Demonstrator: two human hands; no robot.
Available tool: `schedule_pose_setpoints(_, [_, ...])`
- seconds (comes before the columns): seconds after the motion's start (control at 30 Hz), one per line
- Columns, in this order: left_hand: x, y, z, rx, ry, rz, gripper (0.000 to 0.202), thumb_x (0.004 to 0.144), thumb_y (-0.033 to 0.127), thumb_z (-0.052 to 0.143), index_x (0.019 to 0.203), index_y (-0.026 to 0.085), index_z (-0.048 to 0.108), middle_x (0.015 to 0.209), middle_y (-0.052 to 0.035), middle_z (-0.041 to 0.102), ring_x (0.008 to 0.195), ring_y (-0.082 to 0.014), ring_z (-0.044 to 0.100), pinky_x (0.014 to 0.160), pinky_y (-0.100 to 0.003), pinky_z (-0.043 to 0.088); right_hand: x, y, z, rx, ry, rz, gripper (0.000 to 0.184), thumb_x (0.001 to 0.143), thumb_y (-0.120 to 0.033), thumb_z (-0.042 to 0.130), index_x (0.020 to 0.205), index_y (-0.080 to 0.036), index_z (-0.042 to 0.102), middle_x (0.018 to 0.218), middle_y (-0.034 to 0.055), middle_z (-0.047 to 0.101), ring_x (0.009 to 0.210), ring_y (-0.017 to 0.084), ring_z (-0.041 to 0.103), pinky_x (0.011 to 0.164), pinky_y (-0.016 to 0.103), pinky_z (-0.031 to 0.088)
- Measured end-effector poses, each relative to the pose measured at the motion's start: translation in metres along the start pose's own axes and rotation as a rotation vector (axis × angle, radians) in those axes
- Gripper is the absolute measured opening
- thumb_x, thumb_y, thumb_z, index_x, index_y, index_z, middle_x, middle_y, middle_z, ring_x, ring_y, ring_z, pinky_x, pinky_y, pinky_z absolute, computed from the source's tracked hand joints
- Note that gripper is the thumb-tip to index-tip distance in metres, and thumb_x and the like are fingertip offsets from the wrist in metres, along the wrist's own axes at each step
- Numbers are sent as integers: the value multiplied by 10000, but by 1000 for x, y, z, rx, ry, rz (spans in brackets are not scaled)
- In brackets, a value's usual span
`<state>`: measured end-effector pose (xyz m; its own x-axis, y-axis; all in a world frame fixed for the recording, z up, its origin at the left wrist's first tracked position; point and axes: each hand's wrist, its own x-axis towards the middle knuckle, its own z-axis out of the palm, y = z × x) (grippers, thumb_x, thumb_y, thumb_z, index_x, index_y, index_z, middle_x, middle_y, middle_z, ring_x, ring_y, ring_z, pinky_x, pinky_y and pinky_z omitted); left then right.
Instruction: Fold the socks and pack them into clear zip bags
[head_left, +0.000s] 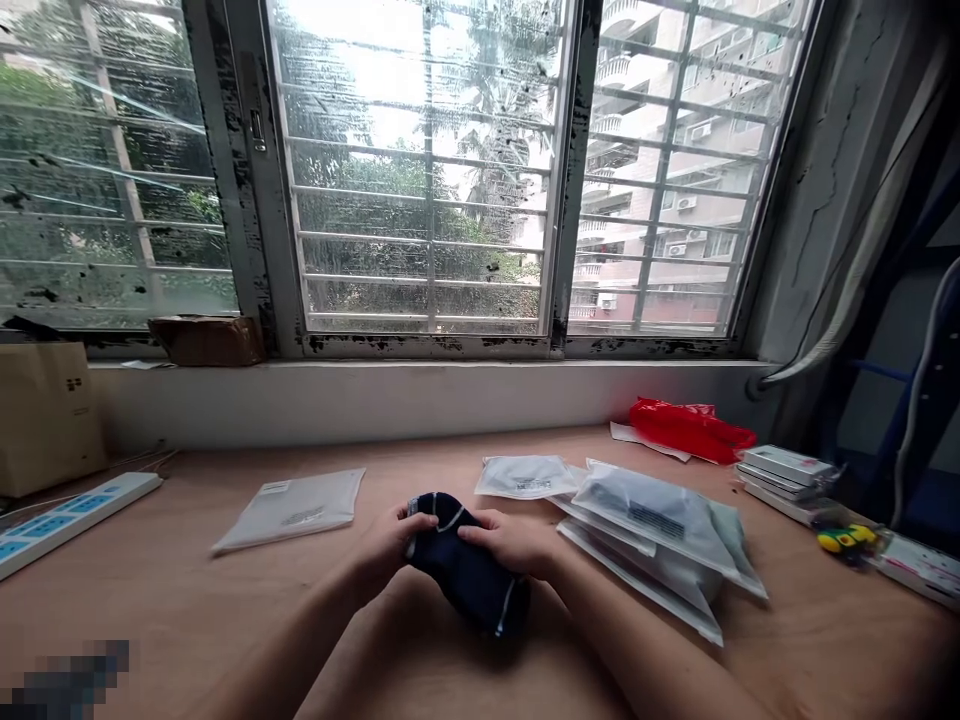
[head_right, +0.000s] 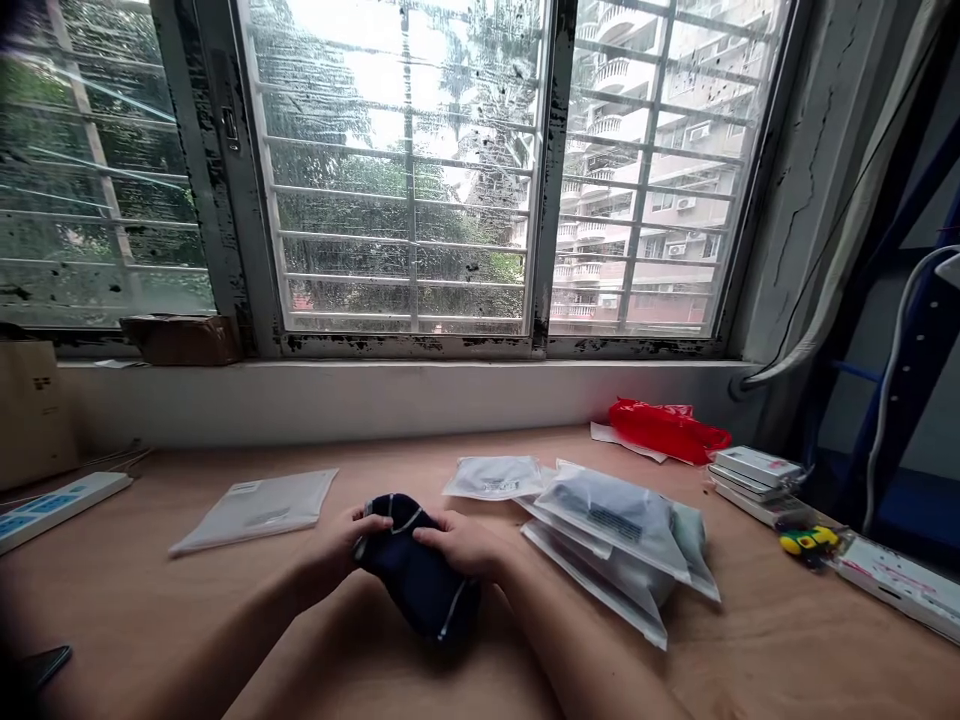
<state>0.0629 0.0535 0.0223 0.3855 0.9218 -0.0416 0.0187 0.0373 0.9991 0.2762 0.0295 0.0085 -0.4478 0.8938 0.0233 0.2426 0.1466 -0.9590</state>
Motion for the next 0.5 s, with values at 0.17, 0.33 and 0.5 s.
schedule_pose_setpoints(0.17, [-1, 1, 6, 5, -35, -6, 392, 685, 404, 770, 961, 136, 696, 854, -55, 708, 778, -192, 631, 655, -256, 451, 3, 6, 0, 127, 41, 118, 323, 830, -471, 668, 943, -173, 722, 738, -2, 650, 614, 113, 524, 589, 220, 375])
schedule_pose_setpoints(0.33, [6, -7, 3, 110, 7, 72, 495, 709, 555, 727, 983, 146, 675, 931, -73, 706, 873, -226, 637, 714, -279, 468, 9, 17, 2, 129, 23, 27, 270, 782, -416, 713, 918, -183, 726, 754, -7, 668, 644, 129, 550, 631, 238, 398])
schedule_pose_setpoints(0.5, [11, -10, -23, 405, 246, 123, 553, 779, 660, 554, 1016, 168, 637, 1034, -107, 694, 914, -256, 654, 711, -312, 505, 12, 24, 4, 124, 83, -27, 251, 770, -365, 706, 933, -174, 714, 787, -6, 677, 684, 136, 570, 674, 246, 409])
